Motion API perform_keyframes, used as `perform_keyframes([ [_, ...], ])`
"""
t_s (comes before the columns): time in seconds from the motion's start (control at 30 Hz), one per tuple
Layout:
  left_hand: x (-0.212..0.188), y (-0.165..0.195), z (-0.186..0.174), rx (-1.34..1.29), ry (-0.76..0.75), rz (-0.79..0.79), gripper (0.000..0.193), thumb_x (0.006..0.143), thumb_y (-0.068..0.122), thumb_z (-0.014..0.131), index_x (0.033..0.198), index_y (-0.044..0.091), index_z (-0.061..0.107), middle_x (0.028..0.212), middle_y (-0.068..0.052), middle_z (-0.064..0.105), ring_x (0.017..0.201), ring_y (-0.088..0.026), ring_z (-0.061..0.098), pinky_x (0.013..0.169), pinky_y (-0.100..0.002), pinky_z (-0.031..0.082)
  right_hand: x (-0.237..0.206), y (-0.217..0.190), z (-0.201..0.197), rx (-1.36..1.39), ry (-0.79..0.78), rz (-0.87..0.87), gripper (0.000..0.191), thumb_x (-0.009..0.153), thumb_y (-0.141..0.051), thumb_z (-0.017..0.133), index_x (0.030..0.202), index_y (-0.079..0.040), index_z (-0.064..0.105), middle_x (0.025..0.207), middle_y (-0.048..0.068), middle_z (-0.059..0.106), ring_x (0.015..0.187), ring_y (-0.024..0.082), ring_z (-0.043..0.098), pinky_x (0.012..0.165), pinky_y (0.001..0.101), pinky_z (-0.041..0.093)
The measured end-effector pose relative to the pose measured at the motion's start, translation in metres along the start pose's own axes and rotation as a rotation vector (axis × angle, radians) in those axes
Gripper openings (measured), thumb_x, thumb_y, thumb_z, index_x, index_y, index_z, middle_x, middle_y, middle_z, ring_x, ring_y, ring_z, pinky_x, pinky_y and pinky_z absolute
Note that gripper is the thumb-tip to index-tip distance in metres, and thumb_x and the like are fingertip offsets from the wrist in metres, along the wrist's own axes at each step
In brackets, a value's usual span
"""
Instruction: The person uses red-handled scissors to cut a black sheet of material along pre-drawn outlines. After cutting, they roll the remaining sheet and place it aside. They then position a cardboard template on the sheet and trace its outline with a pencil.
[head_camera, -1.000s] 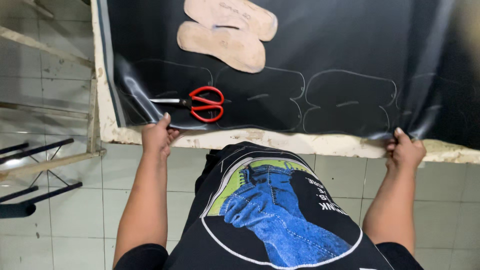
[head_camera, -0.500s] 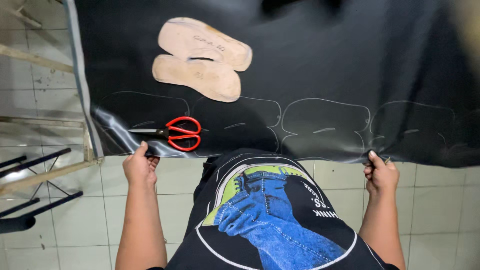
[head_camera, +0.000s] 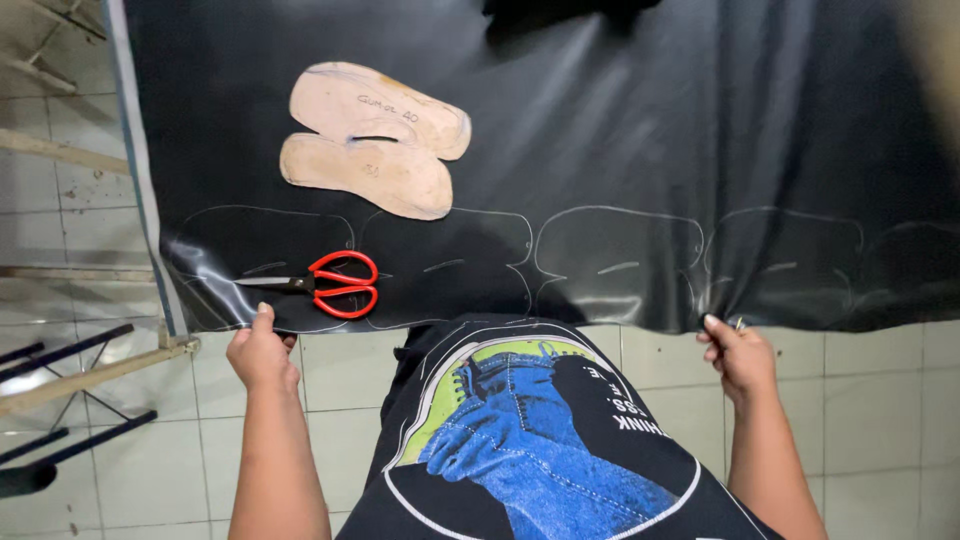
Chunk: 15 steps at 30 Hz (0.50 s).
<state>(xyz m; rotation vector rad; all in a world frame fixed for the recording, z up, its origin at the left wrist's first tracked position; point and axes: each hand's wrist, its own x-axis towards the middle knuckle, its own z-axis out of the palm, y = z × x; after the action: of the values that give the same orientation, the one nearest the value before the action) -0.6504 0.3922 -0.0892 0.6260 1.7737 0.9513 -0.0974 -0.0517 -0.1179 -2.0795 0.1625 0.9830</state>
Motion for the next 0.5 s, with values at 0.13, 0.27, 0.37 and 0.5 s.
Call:
perform_keyframes([
  [0.13,-0.005,-0.016,-0.008,0.085,0.159,0.148,0.044,0.103,0.016,0.074,0.081,-0.004,0.042,0.076,-0.009,0.047,0.06,-0.018,0.04,0.05,-0.036,0.033,-0.015,-0.038,-0.004,-0.528,-0.147,0.134,0.05,0.091,-0.042,0.072,0.085,0.006,0.075,0.066,0.013,0.07,0.048,0.02,0.055,0.045,0.0338,0.037],
  [0.27,-0.037,-0.001,0.015,0.315,0.385,0.598,0.03,0.095,0.014,0.07,0.112,0.001,0.049,0.105,-0.012,0.053,0.084,-0.02,0.056,0.076,-0.035,0.053,-0.034,-0.113,0.014,-0.635,-0.266,-0.051,0.046,0.088,-0.042,0.073,0.089,0.004,0.078,0.071,0.014,0.072,0.054,0.021,0.059,0.051,0.0349,0.046],
  [0.37,-0.067,0.024,0.064,0.611,0.122,1.076,0.028,0.097,0.013,0.073,0.118,-0.001,0.062,0.121,-0.017,0.06,0.116,-0.034,0.058,0.104,-0.048,0.045,-0.03,-0.183,0.062,-0.511,-0.221,-0.411,0.04,0.09,-0.039,0.073,0.106,-0.002,0.076,0.081,0.011,0.072,0.068,0.016,0.062,0.062,0.0318,0.051],
  [0.5,-0.069,0.068,0.147,0.777,-0.359,1.3,0.049,0.089,0.025,0.076,0.129,0.003,0.06,0.14,-0.02,0.056,0.136,-0.039,0.049,0.115,-0.051,0.038,-0.002,-0.288,0.134,-0.559,-0.08,-1.068,0.043,0.093,-0.031,0.075,0.126,-0.004,0.07,0.121,0.013,0.072,0.109,0.026,0.069,0.094,0.036,0.053],
])
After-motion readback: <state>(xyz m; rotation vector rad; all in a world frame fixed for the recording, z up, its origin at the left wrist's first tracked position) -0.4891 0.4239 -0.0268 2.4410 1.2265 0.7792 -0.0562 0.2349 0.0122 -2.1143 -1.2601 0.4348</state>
